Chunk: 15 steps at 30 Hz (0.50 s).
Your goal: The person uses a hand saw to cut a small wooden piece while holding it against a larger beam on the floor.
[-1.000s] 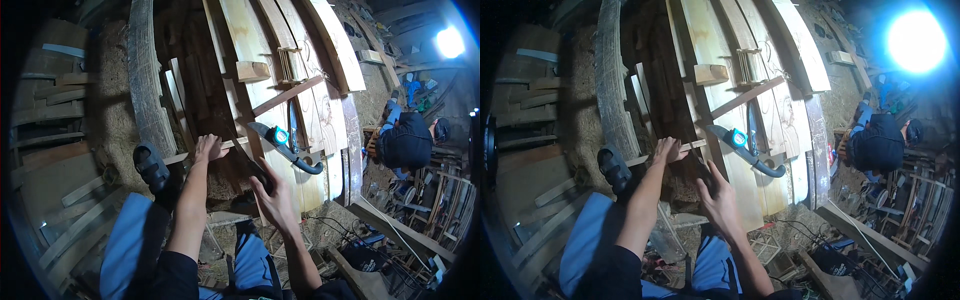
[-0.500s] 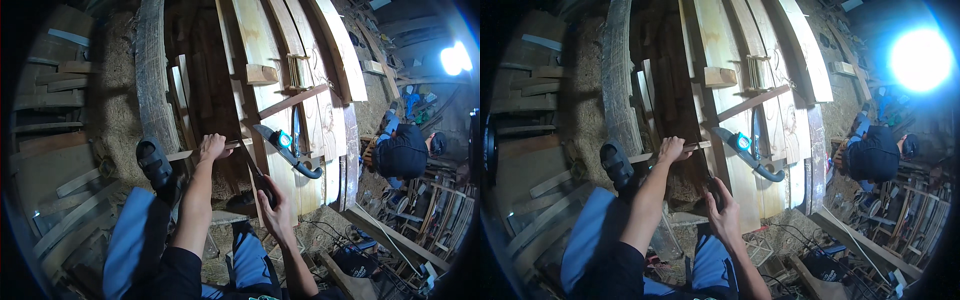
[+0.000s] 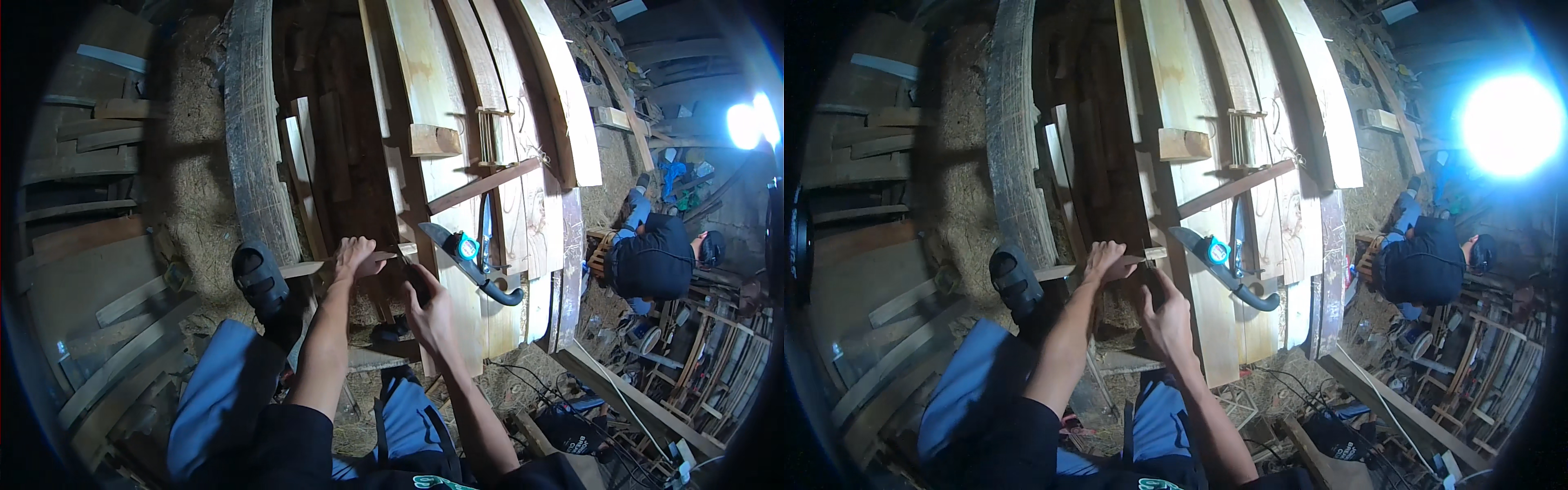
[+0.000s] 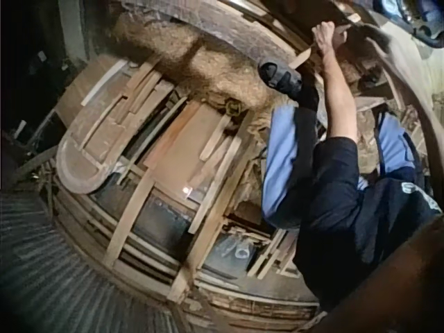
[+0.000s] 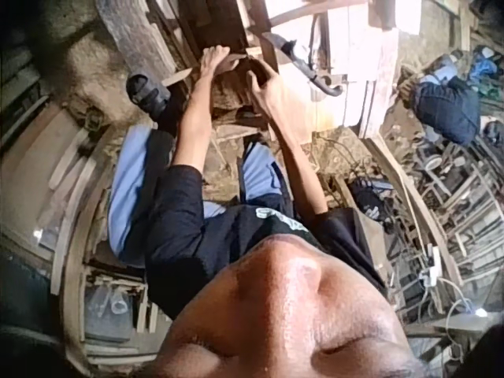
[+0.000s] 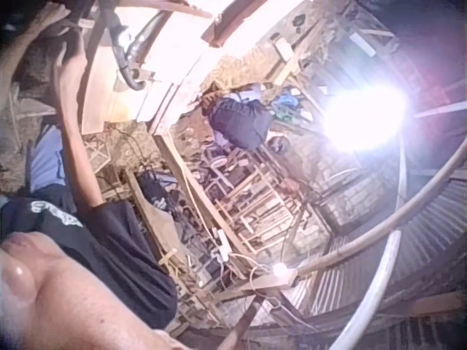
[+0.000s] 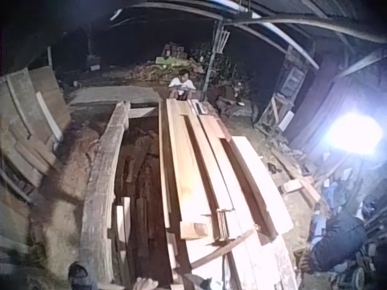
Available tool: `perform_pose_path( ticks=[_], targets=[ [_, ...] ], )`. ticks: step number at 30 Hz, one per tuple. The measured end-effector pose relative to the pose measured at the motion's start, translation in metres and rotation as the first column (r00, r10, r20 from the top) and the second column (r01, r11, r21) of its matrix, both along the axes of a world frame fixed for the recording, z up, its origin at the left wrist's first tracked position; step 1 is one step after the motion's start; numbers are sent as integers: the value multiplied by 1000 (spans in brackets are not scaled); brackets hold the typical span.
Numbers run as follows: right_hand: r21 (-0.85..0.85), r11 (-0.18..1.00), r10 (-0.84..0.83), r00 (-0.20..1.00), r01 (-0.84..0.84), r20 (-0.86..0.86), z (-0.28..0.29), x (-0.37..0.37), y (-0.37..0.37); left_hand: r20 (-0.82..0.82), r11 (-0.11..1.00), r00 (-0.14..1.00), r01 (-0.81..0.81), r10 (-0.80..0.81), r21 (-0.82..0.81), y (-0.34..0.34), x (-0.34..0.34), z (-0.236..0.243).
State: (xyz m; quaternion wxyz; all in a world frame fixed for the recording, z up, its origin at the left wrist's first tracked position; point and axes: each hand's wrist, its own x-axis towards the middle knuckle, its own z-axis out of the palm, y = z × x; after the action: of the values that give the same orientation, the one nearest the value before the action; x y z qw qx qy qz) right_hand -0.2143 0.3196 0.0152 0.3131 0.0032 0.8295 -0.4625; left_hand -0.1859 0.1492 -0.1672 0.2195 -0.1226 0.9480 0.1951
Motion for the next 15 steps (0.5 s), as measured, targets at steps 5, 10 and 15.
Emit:
perform_pose_path(
  ticks=[5, 10, 15],
  targets=[
    [19, 999, 37, 997, -36, -66, -1, -1, -24, -58, 999, 998, 33, -31, 19, -3, 12, -20],
    [57, 996, 68, 994, -64, -80, -52, -43, -38, -215, 994, 973, -58, 78, 98, 1, 15, -25],
    [18, 999, -41, 993, 44, -108, -79, -35, -58, -531, 908, 764, -171, 367, 382, -5, 39, -26]
  ],
)
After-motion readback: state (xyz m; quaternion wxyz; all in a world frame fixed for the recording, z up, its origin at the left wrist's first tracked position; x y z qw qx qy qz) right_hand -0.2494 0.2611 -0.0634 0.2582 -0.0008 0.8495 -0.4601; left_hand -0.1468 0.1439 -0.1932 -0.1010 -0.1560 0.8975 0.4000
